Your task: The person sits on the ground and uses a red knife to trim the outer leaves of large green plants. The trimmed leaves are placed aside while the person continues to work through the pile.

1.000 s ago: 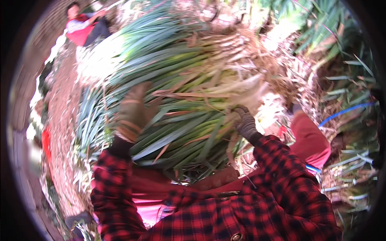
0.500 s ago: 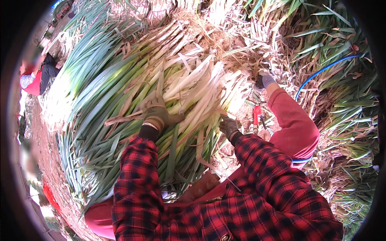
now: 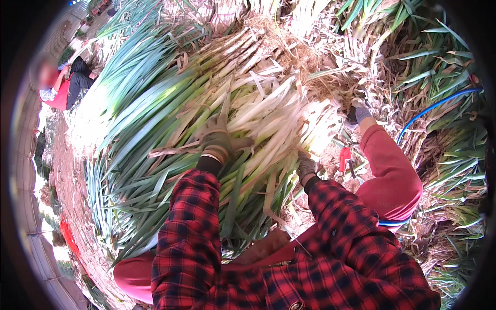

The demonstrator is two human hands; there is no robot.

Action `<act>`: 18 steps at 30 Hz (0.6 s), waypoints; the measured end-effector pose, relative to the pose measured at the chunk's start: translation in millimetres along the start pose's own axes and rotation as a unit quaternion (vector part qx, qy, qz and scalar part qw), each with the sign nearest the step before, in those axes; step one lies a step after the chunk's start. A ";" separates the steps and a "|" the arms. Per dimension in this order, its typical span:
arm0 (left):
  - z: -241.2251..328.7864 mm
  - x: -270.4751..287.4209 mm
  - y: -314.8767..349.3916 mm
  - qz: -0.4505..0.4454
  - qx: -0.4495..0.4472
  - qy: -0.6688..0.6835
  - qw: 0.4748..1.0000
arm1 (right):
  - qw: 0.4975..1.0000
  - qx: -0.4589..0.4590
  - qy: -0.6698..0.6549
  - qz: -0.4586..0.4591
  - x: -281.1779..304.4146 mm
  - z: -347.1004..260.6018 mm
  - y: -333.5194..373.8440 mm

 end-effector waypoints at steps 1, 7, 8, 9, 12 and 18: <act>-22.7 3.9 -4.4 0.038 0.046 -0.031 0.998 | 0.999 -0.016 -0.014 -0.029 -15.5 -1.3 14.0; -14.4 35.4 -35.8 0.012 0.018 0.000 1.000 | 0.994 0.076 -0.078 -0.009 5.0 -3.3 -15.8; -24.7 35.1 -31.8 -0.006 0.023 -0.005 1.000 | 0.995 0.057 -0.076 -0.023 -8.7 -5.0 -5.3; -47.6 12.3 -42.5 0.043 0.012 -0.045 0.998 | 0.996 0.038 -0.074 -0.037 -17.4 -7.1 5.7; -53.5 -20.8 -30.0 -0.078 -0.062 -0.003 0.995 | 0.988 0.001 -0.143 -0.061 -35.5 -9.8 25.2; 22.9 -32.8 19.2 -0.189 -0.123 -0.058 0.973 | 0.982 0.010 -0.186 -0.010 -0.6 -2.7 10.8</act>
Point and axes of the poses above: each hand's wrist, its own y-axis away from the middle knuckle, its own x-axis out of the back of the hand, z = x × y, the point moved 4 cm from there along -y, towards the middle knuckle, and after that the axes turned 1 degree about -y, right-handed, at the moved point
